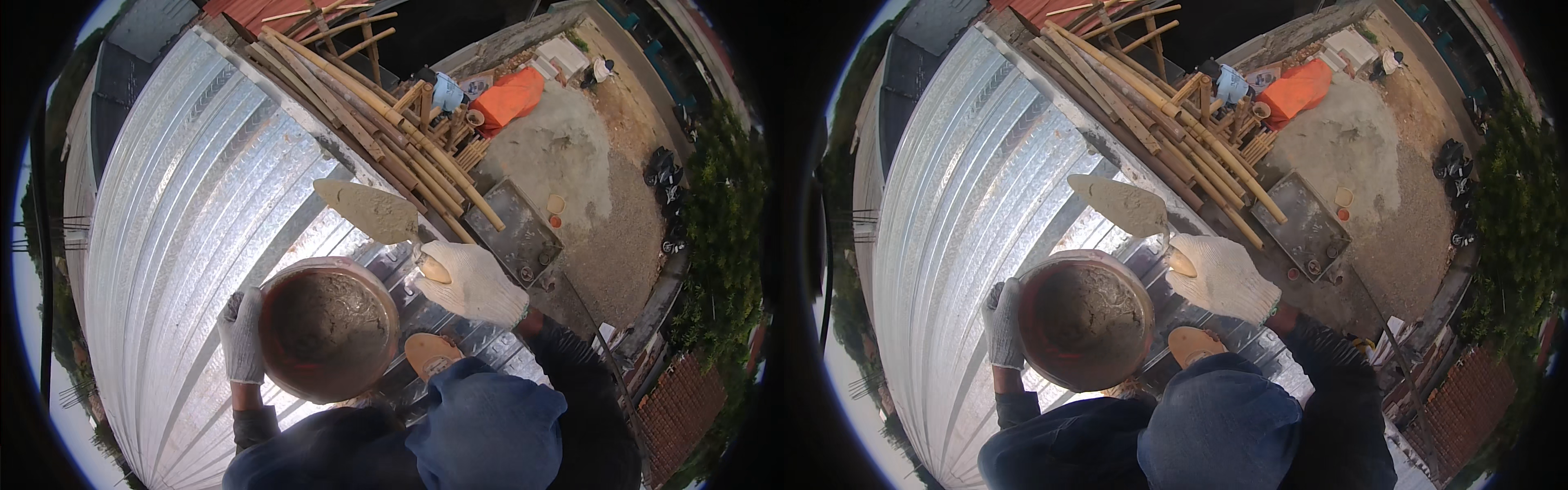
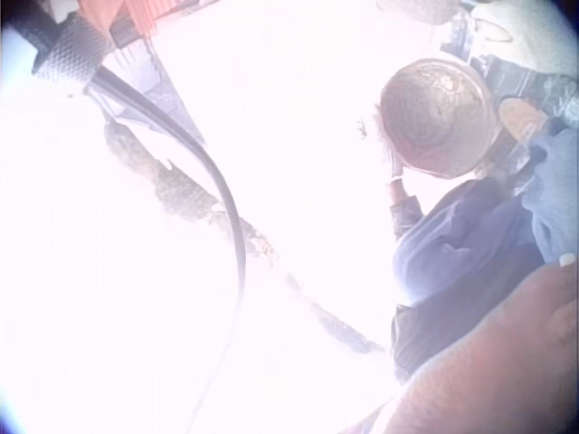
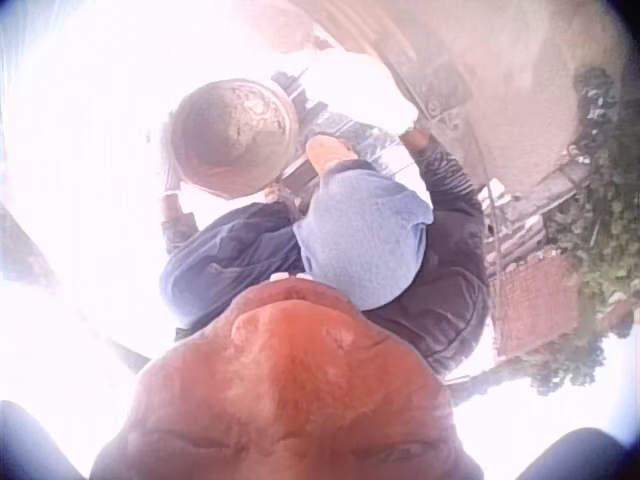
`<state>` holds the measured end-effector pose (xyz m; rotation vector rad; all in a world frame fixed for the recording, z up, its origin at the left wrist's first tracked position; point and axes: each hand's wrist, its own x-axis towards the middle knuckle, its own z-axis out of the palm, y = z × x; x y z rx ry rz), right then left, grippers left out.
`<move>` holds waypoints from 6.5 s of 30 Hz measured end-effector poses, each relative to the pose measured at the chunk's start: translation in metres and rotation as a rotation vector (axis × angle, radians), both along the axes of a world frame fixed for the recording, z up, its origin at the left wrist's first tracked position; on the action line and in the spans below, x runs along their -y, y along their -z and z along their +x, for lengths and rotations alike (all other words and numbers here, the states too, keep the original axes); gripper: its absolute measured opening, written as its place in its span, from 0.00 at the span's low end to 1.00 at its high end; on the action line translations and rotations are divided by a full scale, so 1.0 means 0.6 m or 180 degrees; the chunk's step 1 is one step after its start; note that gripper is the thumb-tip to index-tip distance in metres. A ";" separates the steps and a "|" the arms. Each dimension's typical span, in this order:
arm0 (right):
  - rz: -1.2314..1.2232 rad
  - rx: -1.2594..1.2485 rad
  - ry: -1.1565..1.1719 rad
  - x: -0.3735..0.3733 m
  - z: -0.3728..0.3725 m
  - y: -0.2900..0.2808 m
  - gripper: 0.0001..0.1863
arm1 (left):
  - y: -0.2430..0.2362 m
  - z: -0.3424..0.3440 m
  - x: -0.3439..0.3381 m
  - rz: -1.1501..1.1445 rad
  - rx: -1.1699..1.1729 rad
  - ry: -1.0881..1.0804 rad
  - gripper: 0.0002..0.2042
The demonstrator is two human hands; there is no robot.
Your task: The person scoops cement from a red bucket with a trowel and applies it to the seams of a corrugated metal roof. The person repeatedly scoops and spreads the cement along the roof ridges.
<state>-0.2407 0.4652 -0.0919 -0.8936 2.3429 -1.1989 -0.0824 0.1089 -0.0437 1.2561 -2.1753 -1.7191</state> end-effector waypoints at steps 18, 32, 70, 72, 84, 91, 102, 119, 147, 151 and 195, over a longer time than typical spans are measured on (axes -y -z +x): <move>0.0955 -0.1134 -0.1719 0.084 0.031 -0.063 0.16 | -0.078 -0.005 -0.042 -0.0880 0.0467 0.0492 0.17; 0.1543 -0.1162 -0.2802 0.041 0.067 -0.098 0.16 | -0.018 0.000 -0.027 -0.0499 0.0073 0.0184 0.18; 0.0160 0.1345 -0.1770 -0.012 0.074 -0.061 0.16 | -0.011 -0.015 -0.016 -0.0007 0.0025 -0.0048 0.15; 0.0123 0.1541 -0.1680 -0.015 0.064 -0.067 0.17 | -0.010 -0.012 -0.010 0.0068 -0.0025 -0.0056 0.15; -0.0510 0.0060 -0.0611 0.002 -0.065 -0.009 0.20 | 0.017 0.032 0.046 0.0097 -0.0120 -0.0233 0.14; 0.0848 -0.0287 0.0210 0.165 -0.227 0.133 0.23 | 0.012 0.014 0.006 -0.0015 -0.0067 -0.0125 0.15; 0.1849 -0.1224 -0.0297 0.397 -0.154 0.151 0.10 | 0.013 0.052 0.011 0.0070 -0.0254 -0.0530 0.15; 0.1368 -0.1575 0.0196 0.206 -0.124 0.142 0.18 | 0.009 0.039 0.016 -0.0015 -0.0205 -0.0265 0.16; 0.1335 -0.0992 -0.0360 0.132 -0.200 0.133 0.11 | -0.001 0.016 0.001 -0.0043 -0.0130 -0.0112 0.16; 0.1208 -0.1173 0.0050 0.179 -0.223 0.152 0.10 | 0.000 0.009 -0.015 -0.0081 -0.0122 -0.0227 0.15; 0.1520 -0.1699 -0.0042 0.200 -0.198 0.195 0.09 | 0.014 0.035 0.009 -0.0041 -0.0169 -0.0184 0.13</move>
